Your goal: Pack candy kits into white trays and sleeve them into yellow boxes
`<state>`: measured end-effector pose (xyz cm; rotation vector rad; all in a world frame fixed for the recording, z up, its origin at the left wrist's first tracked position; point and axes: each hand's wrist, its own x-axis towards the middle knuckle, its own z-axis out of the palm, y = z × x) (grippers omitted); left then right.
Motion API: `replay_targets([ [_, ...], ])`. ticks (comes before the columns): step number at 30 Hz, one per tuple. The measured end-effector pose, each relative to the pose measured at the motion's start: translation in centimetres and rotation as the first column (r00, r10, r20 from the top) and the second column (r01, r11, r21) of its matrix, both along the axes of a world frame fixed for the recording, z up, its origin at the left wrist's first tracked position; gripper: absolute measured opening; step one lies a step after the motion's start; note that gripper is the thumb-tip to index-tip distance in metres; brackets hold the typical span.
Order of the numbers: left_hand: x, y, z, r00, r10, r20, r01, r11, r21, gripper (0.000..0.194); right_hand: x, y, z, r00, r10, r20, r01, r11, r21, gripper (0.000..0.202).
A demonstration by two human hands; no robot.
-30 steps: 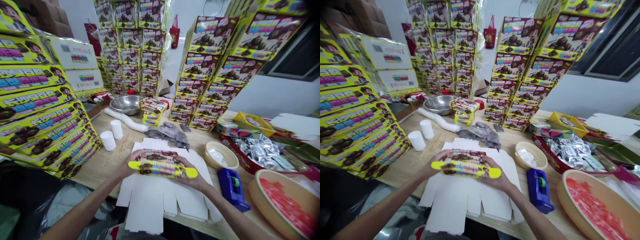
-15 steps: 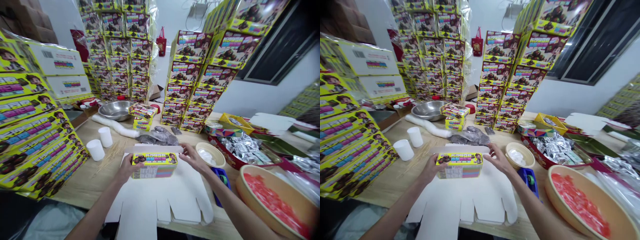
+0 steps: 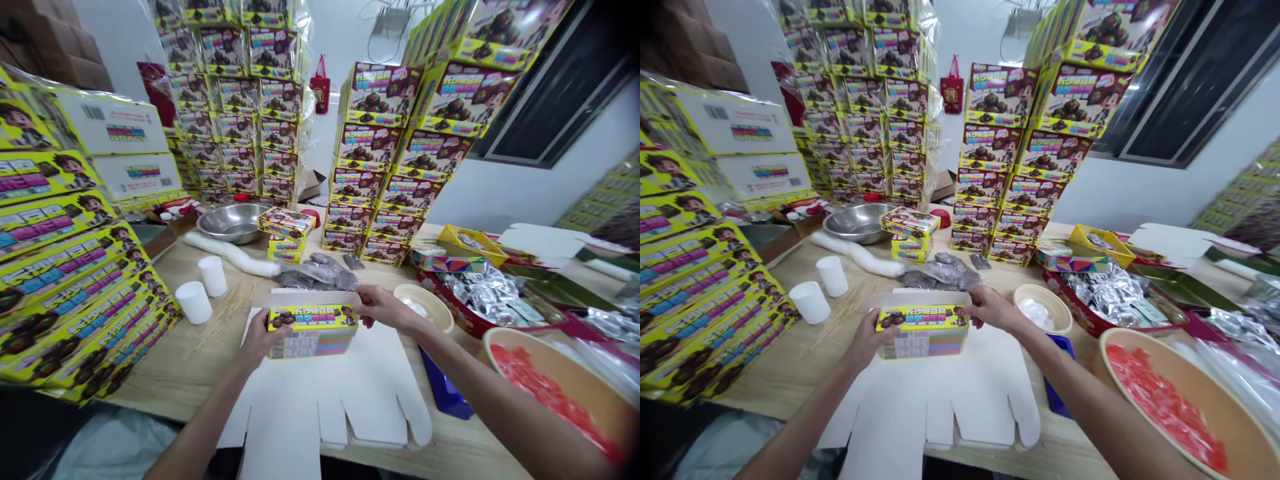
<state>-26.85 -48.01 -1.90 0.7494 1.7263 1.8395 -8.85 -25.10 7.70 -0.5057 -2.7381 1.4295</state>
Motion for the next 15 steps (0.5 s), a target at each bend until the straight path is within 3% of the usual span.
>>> replay_targets([
  [7,0.1,-0.1,0.38,0.998,-0.051,0.047,0.048,0.997,0.054,0.039,-0.21,-0.46,-0.18,0.999,-0.041,0.026,0.041,0.999,0.012,0.018],
  [11,0.29,0.28,0.02,0.997,-0.031,0.068,0.023,0.993,0.115,0.046,0.08,-0.61,-0.18,0.999,0.05,0.005,-0.049,0.943,0.33,0.014],
  [15,0.49,0.38,-0.25,0.994,0.008,0.108,-0.028,0.983,0.18,0.081,-0.83,-0.67,0.26,0.977,0.21,0.031,-0.196,0.839,0.507,0.03],
])
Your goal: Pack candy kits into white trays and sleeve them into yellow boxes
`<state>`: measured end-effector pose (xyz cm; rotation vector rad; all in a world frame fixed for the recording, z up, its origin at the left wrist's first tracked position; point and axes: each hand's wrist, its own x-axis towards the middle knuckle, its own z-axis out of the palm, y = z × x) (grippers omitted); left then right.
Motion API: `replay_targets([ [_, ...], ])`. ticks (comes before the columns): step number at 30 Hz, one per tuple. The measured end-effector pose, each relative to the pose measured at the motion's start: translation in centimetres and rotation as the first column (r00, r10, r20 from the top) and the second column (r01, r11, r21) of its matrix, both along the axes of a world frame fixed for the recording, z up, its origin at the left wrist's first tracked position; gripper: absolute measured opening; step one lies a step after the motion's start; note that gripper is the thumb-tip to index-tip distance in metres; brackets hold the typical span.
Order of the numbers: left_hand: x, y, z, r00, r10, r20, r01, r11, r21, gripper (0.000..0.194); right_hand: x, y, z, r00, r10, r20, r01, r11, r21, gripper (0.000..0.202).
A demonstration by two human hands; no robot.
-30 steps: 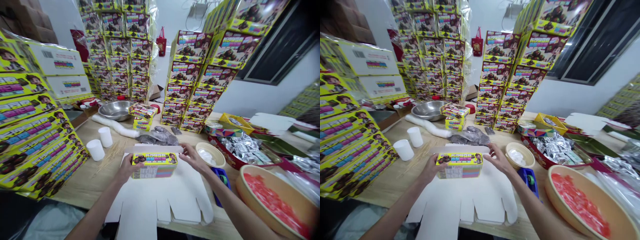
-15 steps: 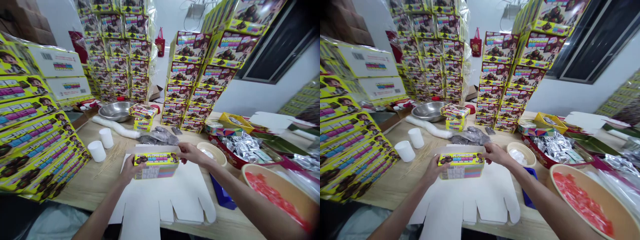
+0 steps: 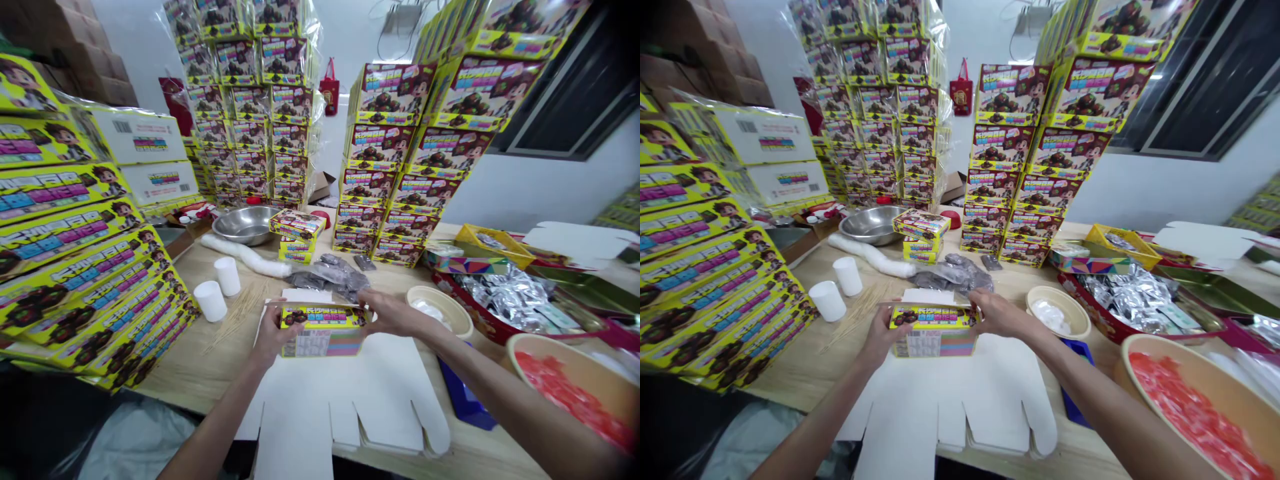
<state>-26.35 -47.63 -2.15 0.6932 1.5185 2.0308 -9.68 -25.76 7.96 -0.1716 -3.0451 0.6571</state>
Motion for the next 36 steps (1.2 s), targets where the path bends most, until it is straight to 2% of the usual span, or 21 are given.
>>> replay_targets([
  [3,-1.1,-0.9,1.0,0.998,-0.054,-0.034,0.052,0.997,-0.052,0.103,-1.2,-0.2,0.1,0.994,0.039,0.099,-0.044,0.998,0.046,0.031],
  [4,-1.8,-1.4,1.8,0.995,-0.044,-0.09,0.036,0.995,-0.089,0.106,-1.4,-0.3,0.1,0.99,0.048,0.132,-0.055,0.997,0.051,0.03],
  [6,-3.4,-2.3,4.0,0.942,-0.021,-0.335,-0.045,0.981,-0.188,0.103,-1.7,-0.4,0.1,0.986,0.061,0.158,-0.071,0.996,0.059,0.028],
  [7,-4.1,-2.7,5.3,0.864,-0.055,-0.5,-0.08,0.966,-0.244,0.093,-1.8,-0.5,0.1,0.986,0.062,0.158,-0.073,0.995,0.065,0.027],
  [9,-5.2,-2.8,8.0,0.62,-0.244,-0.746,-0.093,0.921,-0.379,0.055,-1.7,-0.5,0.2,0.986,0.054,0.158,-0.067,0.995,0.075,0.027],
  [10,-5.6,-2.6,9.2,0.501,-0.357,-0.788,-0.081,0.888,-0.453,0.031,-1.7,-0.6,0.2,0.986,0.045,0.161,-0.058,0.995,0.08,0.028],
  [11,-5.7,-2.2,10.2,0.421,-0.448,-0.789,-0.072,0.85,-0.521,0.015,-1.6,-0.6,0.3,0.986,0.036,0.164,-0.051,0.995,0.085,0.028],
  [12,-5.7,-1.8,10.9,0.396,-0.507,-0.766,-0.072,0.814,-0.576,0.015,-1.6,-0.6,0.3,0.985,0.032,0.17,-0.047,0.995,0.086,0.03],
  [14,-5.3,-0.9,11.7,0.457,-0.543,-0.705,-0.092,0.759,-0.644,0.02,-1.6,-0.7,0.2,0.984,0.034,0.177,-0.049,0.996,0.08,0.032],
  [16,-4.6,-0.4,11.7,0.541,-0.495,-0.68,-0.144,0.742,-0.654,0.02,-1.6,-0.9,0.0,0.984,0.034,0.175,-0.048,0.996,0.078,0.033],
  [18,-3.7,-0.4,11.3,0.561,-0.42,-0.714,-0.227,0.751,-0.62,0.021,-1.6,-1.1,-0.2,0.985,0.024,0.168,-0.039,0.995,0.087,0.032],
  [21,-2.8,-1.0,10.6,0.487,-0.342,-0.803,-0.343,0.771,-0.536,0.022,-1.4,-1.4,-0.4,0.99,0.011,0.14,-0.024,0.995,0.094,0.033],
  [24,-2.8,-1.2,10.0,0.413,-0.338,-0.845,-0.398,0.768,-0.502,0.022,-1.2,-1.8,-0.3,0.992,-0.018,0.124,0.007,0.996,0.09,0.032],
  [28,-3.1,-2.1,8.2,0.351,-0.424,-0.835,-0.328,0.78,-0.534,0.025,-0.3,-2.5,-1.5,0.996,-0.026,0.09,0.014,0.991,0.133,0.032],
  [30,-2.8,-3.4,7.0,0.266,-0.453,-0.851,-0.289,0.805,-0.519,0.027,0.3,-3.0,-3.0,1.0,-0.028,-0.009,0.029,0.976,0.215,0.043],
  [32,-2.2,-4.9,6.1,0.116,-0.455,-0.883,-0.318,0.825,-0.467,0.046,0.7,-3.3,-4.6,0.994,-0.014,-0.112,0.048,0.952,0.304,0.058],
  [34,-1.6,-5.6,5.9,-0.019,-0.456,-0.89,-0.378,0.827,-0.416,0.059,0.7,-3.6,-5.8,0.987,-0.002,-0.162,0.056,0.941,0.334,0.067],
  [36,-0.8,-4.8,6.2,-0.088,-0.497,-0.863,-0.386,0.816,-0.431,0.056,0.5,-4.2,-6.3,0.982,-0.032,-0.185,0.086,0.952,0.294,0.069],
])
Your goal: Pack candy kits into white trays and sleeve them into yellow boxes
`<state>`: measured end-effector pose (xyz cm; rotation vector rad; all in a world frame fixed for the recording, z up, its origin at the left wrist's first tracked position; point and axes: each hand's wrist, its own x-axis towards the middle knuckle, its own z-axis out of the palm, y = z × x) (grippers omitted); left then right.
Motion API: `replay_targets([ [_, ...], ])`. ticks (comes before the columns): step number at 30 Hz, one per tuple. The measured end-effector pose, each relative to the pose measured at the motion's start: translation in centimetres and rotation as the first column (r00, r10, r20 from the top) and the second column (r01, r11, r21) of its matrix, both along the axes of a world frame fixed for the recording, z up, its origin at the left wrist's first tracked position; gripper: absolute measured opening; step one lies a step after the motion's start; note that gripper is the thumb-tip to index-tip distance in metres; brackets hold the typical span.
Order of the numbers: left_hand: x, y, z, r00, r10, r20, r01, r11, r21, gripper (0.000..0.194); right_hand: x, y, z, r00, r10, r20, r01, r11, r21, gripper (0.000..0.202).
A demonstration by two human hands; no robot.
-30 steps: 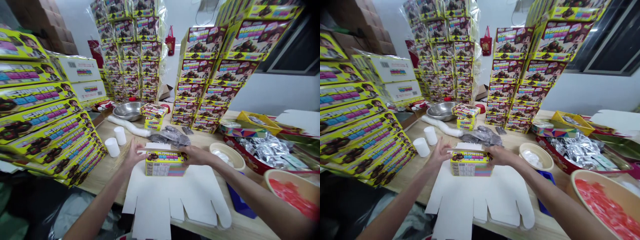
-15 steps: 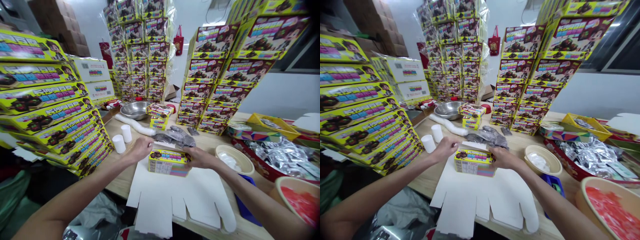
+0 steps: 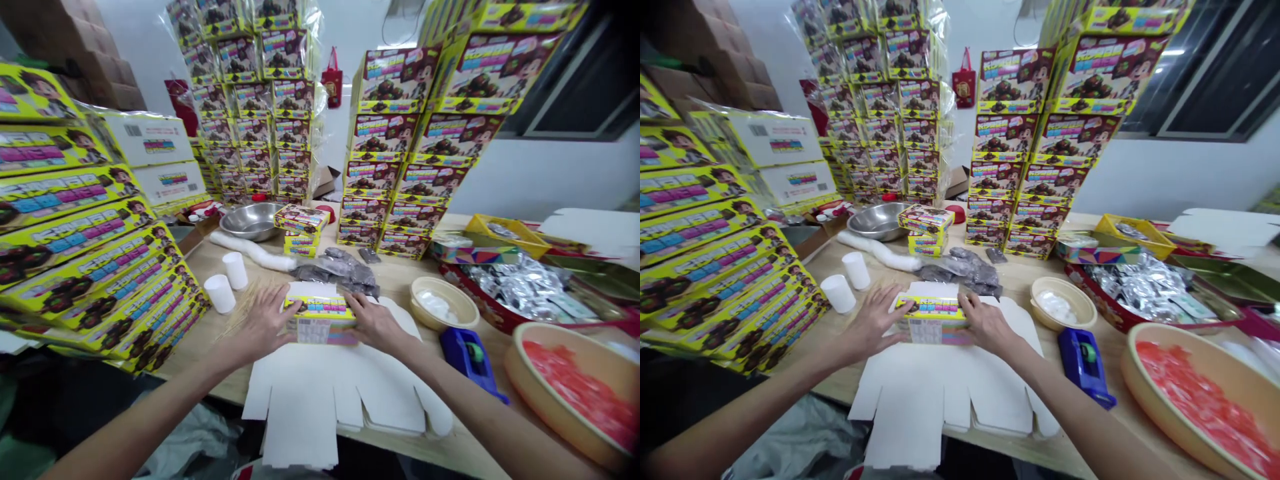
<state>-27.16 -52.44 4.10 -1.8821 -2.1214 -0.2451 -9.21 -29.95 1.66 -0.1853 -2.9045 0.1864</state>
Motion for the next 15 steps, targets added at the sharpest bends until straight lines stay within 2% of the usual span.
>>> replay_targets([
  [2,0.8,2.1,0.6,0.997,-0.08,0.01,0.081,0.993,-0.086,0.053,0.1,-0.9,0.1,0.997,-0.066,-0.04,0.063,0.994,-0.085,0.071],
  [4,1.7,4.8,1.1,0.982,-0.17,0.084,0.181,0.973,-0.143,0.053,1.2,-1.7,0.3,0.985,-0.122,-0.12,0.093,0.97,-0.224,0.079],
  [5,2.2,6.2,1.2,0.969,-0.204,0.138,0.224,0.963,-0.147,0.052,2.3,-1.9,0.3,0.975,-0.149,-0.167,0.09,0.943,-0.321,0.082],
  [7,2.9,8.4,1.2,0.939,-0.238,0.249,0.274,0.954,-0.121,0.048,5.8,-1.6,-0.2,0.926,-0.272,-0.262,0.098,0.844,-0.527,0.079],
  [9,3.6,9.9,1.2,0.91,-0.252,0.329,0.289,0.955,-0.069,0.045,10.8,-0.4,-1.2,0.799,-0.504,-0.327,0.194,0.731,-0.654,0.048],
  [10,4.0,10.4,1.2,0.9,-0.257,0.352,0.291,0.956,-0.045,0.044,13.7,0.3,-1.9,0.694,-0.631,-0.346,0.275,0.677,-0.683,0.031],
  [11,4.4,10.7,1.2,0.894,-0.262,0.364,0.291,0.956,-0.027,0.044,16.4,1.3,-2.8,0.584,-0.73,-0.355,0.363,0.626,-0.691,0.022],
  [13,5.5,11.2,1.2,0.891,-0.268,0.367,0.29,0.957,-0.004,0.045,21.2,3.2,-4.7,0.416,-0.853,-0.314,0.51,0.505,-0.696,0.028],
  [15,6.8,11.7,1.1,0.899,-0.268,0.345,0.288,0.957,-0.007,0.046,24.0,4.8,-6.6,0.403,-0.891,-0.21,0.593,0.429,-0.681,0.033],
])
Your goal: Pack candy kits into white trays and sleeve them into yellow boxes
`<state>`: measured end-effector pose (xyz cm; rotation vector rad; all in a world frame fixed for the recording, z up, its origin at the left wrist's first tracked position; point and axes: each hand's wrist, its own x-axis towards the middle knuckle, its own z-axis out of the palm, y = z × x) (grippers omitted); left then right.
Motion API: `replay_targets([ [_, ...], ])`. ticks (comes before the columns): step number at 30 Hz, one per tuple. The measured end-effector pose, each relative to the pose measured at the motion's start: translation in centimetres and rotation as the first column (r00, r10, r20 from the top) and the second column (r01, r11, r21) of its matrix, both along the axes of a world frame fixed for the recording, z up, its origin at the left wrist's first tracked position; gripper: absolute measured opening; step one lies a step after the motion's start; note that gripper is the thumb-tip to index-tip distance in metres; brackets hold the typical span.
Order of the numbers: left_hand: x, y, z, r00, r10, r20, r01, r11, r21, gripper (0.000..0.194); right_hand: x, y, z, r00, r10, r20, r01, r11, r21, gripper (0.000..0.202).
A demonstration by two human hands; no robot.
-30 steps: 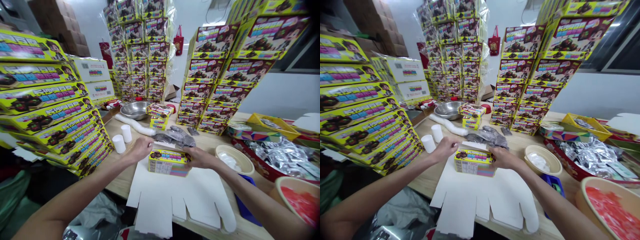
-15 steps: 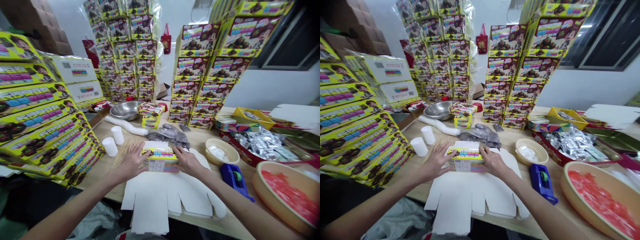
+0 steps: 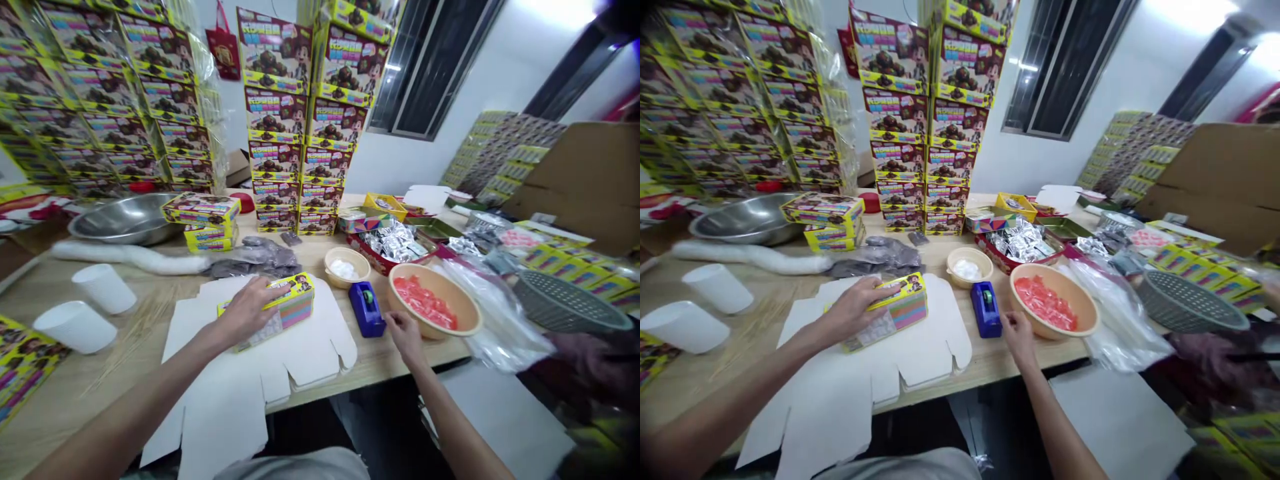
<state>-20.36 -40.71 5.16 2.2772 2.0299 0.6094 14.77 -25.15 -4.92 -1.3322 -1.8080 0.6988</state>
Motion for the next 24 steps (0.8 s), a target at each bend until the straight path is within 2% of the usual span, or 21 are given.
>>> replay_targets([
  [3,1.6,0.6,-0.4,0.996,0.018,-0.085,-0.017,1.0,0.002,0.045,0.8,1.2,-1.9,0.994,0.049,0.098,-0.042,0.996,-0.073,0.037],
  [7,2.5,0.7,-0.8,0.985,0.03,-0.171,-0.033,0.999,-0.014,0.043,-0.8,1.2,-2.6,0.997,-0.021,0.079,0.026,0.998,-0.056,0.034],
  [10,2.8,0.5,-0.9,0.982,0.04,-0.186,-0.044,0.999,-0.019,0.042,-1.3,0.5,-2.8,0.995,-0.101,-0.02,0.101,0.994,-0.031,0.036],
  [13,3.0,0.5,-1.1,0.974,0.052,-0.22,-0.058,0.998,-0.019,0.041,-1.1,-1.1,-3.2,0.978,-0.125,-0.164,0.122,0.992,-0.03,0.039],
  [17,3.0,0.7,-1.2,0.967,0.066,-0.247,-0.071,0.997,-0.009,0.04,-0.7,-3.3,-4.8,0.954,-0.147,-0.261,0.14,0.989,-0.046,0.033],
  [21,2.9,0.7,-0.9,0.966,0.077,-0.248,-0.083,0.996,-0.016,0.039,-0.6,-3.8,-6.9,0.903,-0.241,-0.355,0.245,0.969,-0.035,0.033],
  [24,3.3,0.5,-0.7,0.963,0.078,-0.259,-0.084,0.996,-0.013,0.038,-1.8,-4.6,-6.5,0.834,-0.258,-0.488,0.266,0.962,-0.053,0.031],
])
